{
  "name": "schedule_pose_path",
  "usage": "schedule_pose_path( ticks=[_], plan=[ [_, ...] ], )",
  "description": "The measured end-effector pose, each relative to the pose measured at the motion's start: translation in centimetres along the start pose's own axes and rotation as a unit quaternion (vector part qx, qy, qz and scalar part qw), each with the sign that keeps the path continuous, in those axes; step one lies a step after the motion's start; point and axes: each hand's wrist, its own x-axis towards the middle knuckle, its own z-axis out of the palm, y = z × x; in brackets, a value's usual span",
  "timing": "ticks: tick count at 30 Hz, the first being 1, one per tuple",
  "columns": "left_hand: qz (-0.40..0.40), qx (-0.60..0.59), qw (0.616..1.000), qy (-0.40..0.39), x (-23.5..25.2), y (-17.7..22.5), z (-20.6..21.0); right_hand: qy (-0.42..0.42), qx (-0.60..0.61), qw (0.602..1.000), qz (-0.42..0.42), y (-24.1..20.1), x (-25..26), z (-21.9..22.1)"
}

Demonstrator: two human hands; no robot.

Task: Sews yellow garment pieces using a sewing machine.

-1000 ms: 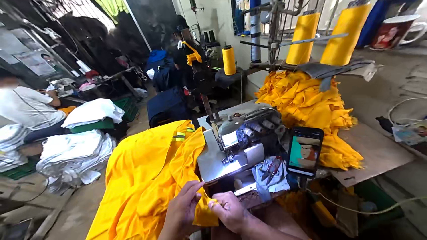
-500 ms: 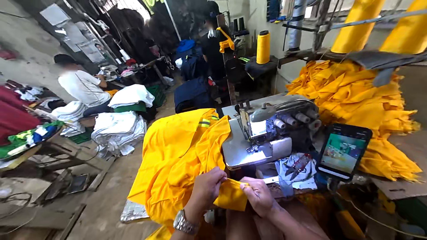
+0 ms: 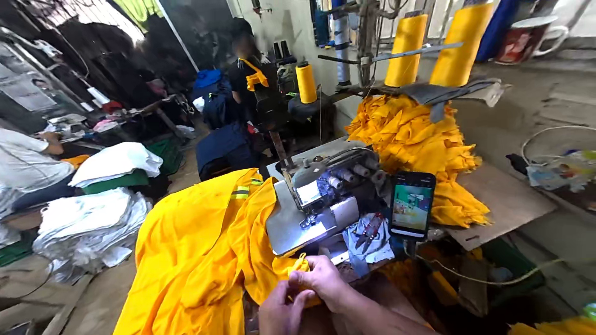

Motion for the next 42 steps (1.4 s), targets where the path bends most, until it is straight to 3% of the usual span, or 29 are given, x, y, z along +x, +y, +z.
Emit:
schedule_pose_path(
  ticks=[2,4,6,9,11,12,13,15,18,19,20,21,24,25,27,30,35,39,42],
  plan=[
    [-0.023,-0.031,0.999,0.008,-0.4,-0.9,1.3,-0.007,-0.006,1.000,0.006,0.0,0.2,0.1],
    [0.004,-0.007,1.000,0.027,-0.3,-1.5,0.5,0.002,-0.038,0.999,-0.034,0.0,0.3,-0.5],
    [0.064,0.055,0.993,0.081,0.1,-1.8,-0.9,0.035,-0.123,0.982,-0.136,-0.1,0.1,-1.5],
    [0.129,0.101,0.965,0.204,1.0,-1.8,-1.8,0.117,-0.244,0.926,-0.264,-0.2,-0.2,-2.7],
    [0.082,0.019,0.970,0.227,0.8,-1.3,-1.6,0.145,-0.239,0.922,-0.268,0.1,0.0,-3.1],
    [0.021,-0.095,0.972,0.213,0.8,-0.8,-1.2,0.134,-0.197,0.941,-0.239,0.0,0.0,-3.4],
    [-0.045,-0.238,0.951,0.192,0.8,-0.3,-1.0,0.110,-0.134,0.964,-0.200,-0.1,0.0,-3.7],
    [-0.142,-0.477,0.857,0.133,1.1,-0.1,-1.1,0.044,0.002,0.991,-0.123,-0.5,-0.3,-4.2],
    [-0.151,-0.690,0.707,0.029,1.5,-2.3,-1.6,-0.060,0.162,0.984,-0.053,-0.6,-0.1,-5.5],
    [-0.143,-0.717,0.682,0.013,1.7,-3.0,-1.7,-0.074,0.191,0.978,-0.042,-0.8,0.0,-5.8],
    [-0.142,-0.710,0.690,0.010,2.0,-3.4,-1.9,-0.080,0.199,0.976,-0.041,-1.0,0.1,-6.0],
    [-0.139,-0.677,0.722,0.011,2.4,-3.7,-2.1,-0.082,0.177,0.979,-0.054,-1.3,0.1,-6.0],
    [-0.057,-0.449,0.892,0.003,3.5,-5.7,-2.1,-0.073,-0.057,0.982,-0.166,-1.7,0.6,-6.3],
    [-0.028,-0.328,0.944,-0.001,3.8,-6.9,-1.4,-0.069,-0.158,0.965,-0.200,-1.3,1.0,-6.7],
    [-0.018,-0.131,0.991,-0.021,3.7,-9.2,0.0,-0.064,-0.322,0.914,-0.237,0.4,1.8,-7.4],
    [0.000,-0.153,0.988,0.026,3.3,-10.0,0.8,-0.048,-0.371,0.886,-0.272,1.2,2.0,-7.7],
    [-0.018,-0.195,0.974,0.115,1.3,-8.3,-0.5,-0.013,-0.313,0.906,-0.286,0.9,0.8,-8.2],
    [0.040,-0.182,0.975,0.118,-1.1,-6.8,-2.1,0.005,-0.298,0.892,-0.339,-0.4,-1.8,-8.9],
    [0.061,-0.199,0.974,0.093,-2.4,-5.5,-2.7,0.022,-0.301,0.866,-0.398,-3.7,-5.3,-10.6]
  ],
)
